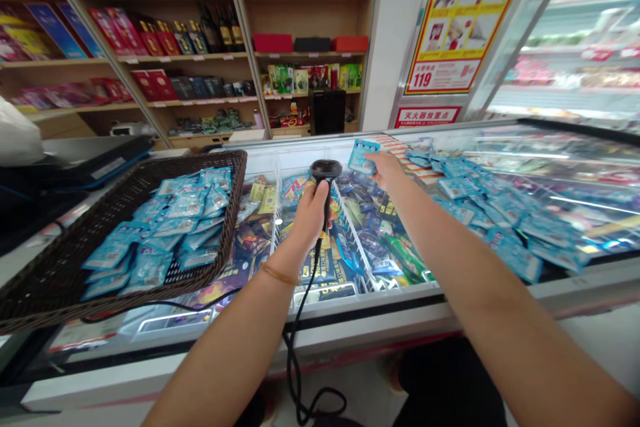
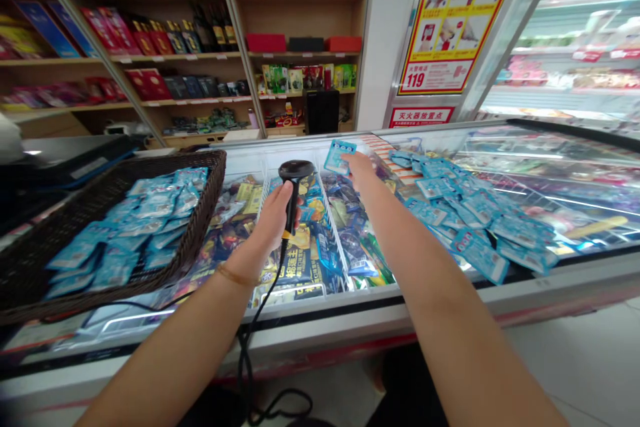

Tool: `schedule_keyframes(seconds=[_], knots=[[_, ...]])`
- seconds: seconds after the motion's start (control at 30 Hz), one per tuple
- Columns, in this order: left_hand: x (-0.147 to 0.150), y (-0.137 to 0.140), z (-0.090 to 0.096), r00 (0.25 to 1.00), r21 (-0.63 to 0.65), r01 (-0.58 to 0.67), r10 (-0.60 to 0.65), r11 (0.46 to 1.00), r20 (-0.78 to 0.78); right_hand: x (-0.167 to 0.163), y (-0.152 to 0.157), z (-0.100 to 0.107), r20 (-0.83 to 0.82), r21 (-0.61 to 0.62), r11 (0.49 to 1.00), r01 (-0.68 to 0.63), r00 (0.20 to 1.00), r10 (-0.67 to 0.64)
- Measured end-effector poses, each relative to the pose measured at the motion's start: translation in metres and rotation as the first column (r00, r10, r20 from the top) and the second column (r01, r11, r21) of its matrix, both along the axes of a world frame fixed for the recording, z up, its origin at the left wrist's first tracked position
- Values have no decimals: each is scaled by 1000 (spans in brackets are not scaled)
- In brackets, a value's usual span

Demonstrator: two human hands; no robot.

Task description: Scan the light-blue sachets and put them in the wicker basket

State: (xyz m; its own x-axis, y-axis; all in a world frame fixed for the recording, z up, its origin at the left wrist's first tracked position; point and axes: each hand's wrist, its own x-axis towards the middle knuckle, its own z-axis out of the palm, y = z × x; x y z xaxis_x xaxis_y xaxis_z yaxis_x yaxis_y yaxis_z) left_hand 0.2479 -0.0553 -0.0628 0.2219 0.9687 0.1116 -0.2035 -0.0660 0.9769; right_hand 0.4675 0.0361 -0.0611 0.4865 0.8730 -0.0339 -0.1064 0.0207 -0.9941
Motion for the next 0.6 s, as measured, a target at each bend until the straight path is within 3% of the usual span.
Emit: schedule_keyframes(seconds=[0.1,0.3,0.47,0.6], knots=[[1,-1,-2,999,50,51,-52,997,10,-16,2,-3,-76,99,992,-75,994,83],[3,-2,-7,994,70,109,-111,992,14,-21,4,-18,36,159,964,-213,977,210],[5,-3,-11,991,87,135,-137,987,14,-16,7,-15,16,234,944,-233,972,236],[6,-3,-12,990,79,138,-140,987,29,-15,8,-15,47,223,950,-219,976,214]])
